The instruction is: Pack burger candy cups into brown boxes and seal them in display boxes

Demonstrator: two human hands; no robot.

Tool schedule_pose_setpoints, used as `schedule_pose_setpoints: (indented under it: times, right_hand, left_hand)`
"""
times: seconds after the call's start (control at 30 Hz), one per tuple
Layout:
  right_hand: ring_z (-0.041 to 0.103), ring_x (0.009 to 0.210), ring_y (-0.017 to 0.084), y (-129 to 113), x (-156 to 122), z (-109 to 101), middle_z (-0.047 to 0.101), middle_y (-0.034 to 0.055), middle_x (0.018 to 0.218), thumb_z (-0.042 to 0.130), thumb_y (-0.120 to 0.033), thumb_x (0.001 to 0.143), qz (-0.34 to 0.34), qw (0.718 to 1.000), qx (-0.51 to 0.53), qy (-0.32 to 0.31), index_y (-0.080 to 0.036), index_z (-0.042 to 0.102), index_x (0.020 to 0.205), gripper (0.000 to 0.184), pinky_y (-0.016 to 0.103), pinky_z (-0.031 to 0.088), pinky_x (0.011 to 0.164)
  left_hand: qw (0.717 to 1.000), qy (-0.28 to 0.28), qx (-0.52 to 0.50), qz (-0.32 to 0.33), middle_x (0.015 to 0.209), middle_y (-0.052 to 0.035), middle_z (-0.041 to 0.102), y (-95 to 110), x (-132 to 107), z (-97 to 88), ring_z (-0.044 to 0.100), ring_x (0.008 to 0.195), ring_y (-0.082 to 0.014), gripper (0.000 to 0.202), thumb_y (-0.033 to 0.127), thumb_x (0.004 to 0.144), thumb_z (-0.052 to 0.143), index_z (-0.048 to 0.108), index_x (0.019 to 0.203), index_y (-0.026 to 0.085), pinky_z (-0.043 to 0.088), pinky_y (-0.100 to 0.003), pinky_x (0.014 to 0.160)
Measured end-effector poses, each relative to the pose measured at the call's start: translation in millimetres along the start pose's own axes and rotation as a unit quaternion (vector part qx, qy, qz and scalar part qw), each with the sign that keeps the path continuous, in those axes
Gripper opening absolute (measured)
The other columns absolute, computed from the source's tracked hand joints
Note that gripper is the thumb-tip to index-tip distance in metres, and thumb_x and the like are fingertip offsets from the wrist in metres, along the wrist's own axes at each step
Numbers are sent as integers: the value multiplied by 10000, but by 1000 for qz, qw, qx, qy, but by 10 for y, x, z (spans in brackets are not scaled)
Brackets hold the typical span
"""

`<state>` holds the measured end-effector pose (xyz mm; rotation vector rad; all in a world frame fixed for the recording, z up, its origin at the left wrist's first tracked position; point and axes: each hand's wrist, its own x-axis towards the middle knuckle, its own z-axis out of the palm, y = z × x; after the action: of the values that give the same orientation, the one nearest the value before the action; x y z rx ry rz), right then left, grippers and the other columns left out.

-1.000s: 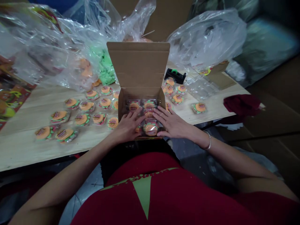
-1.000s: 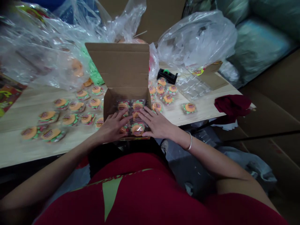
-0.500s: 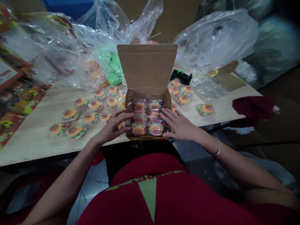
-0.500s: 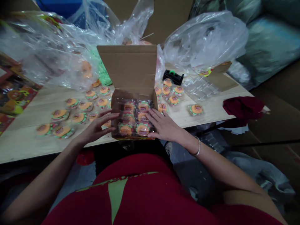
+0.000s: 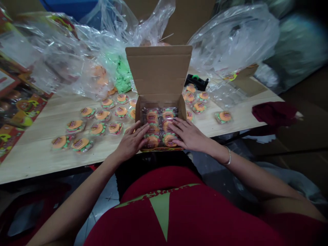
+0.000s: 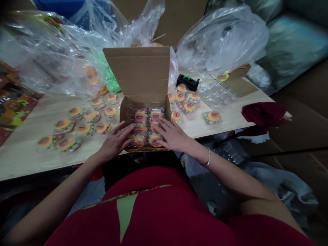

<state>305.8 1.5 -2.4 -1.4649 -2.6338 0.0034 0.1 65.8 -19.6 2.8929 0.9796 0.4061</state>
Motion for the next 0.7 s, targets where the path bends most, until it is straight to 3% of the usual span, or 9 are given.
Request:
schedule_pose_setpoints:
  times: [0.1, 0.23, 0.33, 0.5, 0.6, 0.7]
  right_hand:
    - [348, 1422, 352, -78, -16, 53, 392, 194, 1546, 404, -513, 1005, 13, 1000, -13, 8, -120, 360, 1530, 657, 547, 311, 1126]
    - [130, 1500, 400, -194, -32, 140, 265, 154, 1617, 471, -550, 962, 98, 993, -34, 65, -194, 415, 1509, 655, 621, 206, 1149]
    - [169, 1487, 415, -305, -1, 200, 264, 208, 1604, 476, -570, 956, 162, 984, -33, 65, -153, 408, 1513, 699, 627, 203, 1147]
    - [186, 1483, 423, -490, 81, 224, 288, 240, 1587, 483, -525, 966, 199, 979, 6, 42, -60, 374, 1523, 733, 580, 226, 1175]
    - [131, 1499, 421, -408, 30, 140, 306, 216, 1587, 498, -540, 958, 170, 984, 40, 40, -67, 363, 1532, 756, 577, 215, 1194]
    - [97, 1525, 335, -113, -99, -16, 302, 148, 1606, 463, -534, 982, 54, 995, 88, 2, -102, 340, 1547, 722, 502, 211, 1228]
  left_hand:
    - [999, -32, 11, 35, 1516, -113, 470, -26, -7, -101, 318, 1462, -295, 572, 418, 1024, 342, 372, 1516, 129, 343, -449, 1149]
    - [997, -52, 40, 48, 1533, -141, 439, -30, -18, -137, 404, 1407, -281, 593, 442, 1035, 267, 340, 1522, 112, 375, -430, 1103]
    - [998, -38, 40, 44, 1538, -164, 423, -17, -23, -82, 372, 1420, -294, 635, 472, 1029, 271, 300, 1532, 87, 356, -434, 1116]
    - [999, -3, 46, 25, 1511, -180, 451, -2, -8, -23, 413, 1376, -324, 738, 593, 987, 329, 293, 1530, 95, 378, -460, 1091]
    - [999, 0, 50, 14, 1483, -174, 489, 8, 8, -25, 451, 1349, -324, 730, 622, 976, 323, 346, 1502, 116, 390, -466, 1077]
    - [999, 3, 45, 12, 1480, -187, 486, 27, 19, -33, 451, 1351, -328, 747, 648, 968, 303, 363, 1487, 114, 388, -470, 1079]
